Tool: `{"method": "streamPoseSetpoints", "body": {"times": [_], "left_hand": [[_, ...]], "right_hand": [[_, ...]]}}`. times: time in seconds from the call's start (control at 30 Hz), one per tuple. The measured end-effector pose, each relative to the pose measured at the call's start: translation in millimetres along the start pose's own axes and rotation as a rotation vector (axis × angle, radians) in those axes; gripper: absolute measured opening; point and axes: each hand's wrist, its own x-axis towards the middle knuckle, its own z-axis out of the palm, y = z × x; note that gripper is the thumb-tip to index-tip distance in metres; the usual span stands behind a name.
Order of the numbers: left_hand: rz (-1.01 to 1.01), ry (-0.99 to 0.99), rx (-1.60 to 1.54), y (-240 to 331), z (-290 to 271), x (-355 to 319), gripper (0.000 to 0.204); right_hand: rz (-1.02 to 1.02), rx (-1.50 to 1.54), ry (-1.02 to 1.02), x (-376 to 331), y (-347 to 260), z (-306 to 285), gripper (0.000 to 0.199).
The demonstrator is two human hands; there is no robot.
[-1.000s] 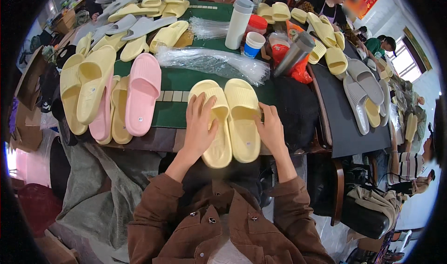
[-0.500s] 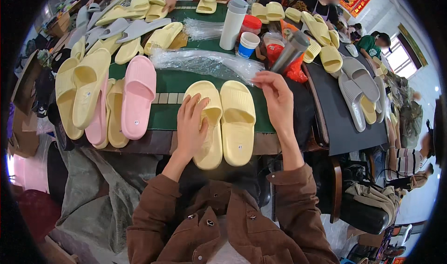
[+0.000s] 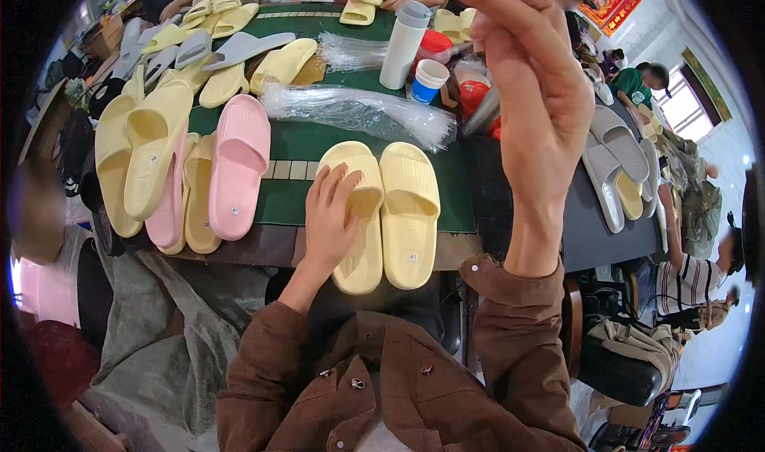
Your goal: The person assembles plastic slippers by hand in a workshop setting. They pick up pairs of slipper soles in various colors, including black, pink, and yellow, and insert a thin wire or string through the top strap to secure it. The person handles the items one at a time, moving them from a pile on the table to a finished position.
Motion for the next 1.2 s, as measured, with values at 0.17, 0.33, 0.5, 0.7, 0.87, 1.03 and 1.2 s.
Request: {"method": "streamPoseSetpoints", "body": {"times": [0.17,0.33,0.5,0.7,0.87,1.03,1.2], "left_hand": [[-0.008,0.015,0.001,-2,-1,-3,0.056],[0.004,0.017,-0.011,1,1,0,0.055],[-0.009,0.0,-0.001,-1,-1,-2,0.056],[-0.02,0.008,-0.011,-2,-1,-3,0.056],[-0.018,0.008,-0.018,0,-1,-2,0.056],[-0.02,0.015,-0.031,2,-1,-1,0.056],[-0.026,-0.001,-0.024,0,0,-1,0.055]], "right_hand": [[-0.036,-0.106,-0.115,-13,1,9,0.03],[0.098,0.048,-0.12,-28,29,28,0.042],[0.126,0.208,-0.228,-24,35,45,0.032],[-0.002,0.576,-0.096,-7,31,32,0.033],[0.282,0.914,0.427,-34,61,17,0.029],[0.639,0.682,0.594,-127,137,23,0.015],[0.958,0.459,0.578,-198,177,32,0.017]]}}
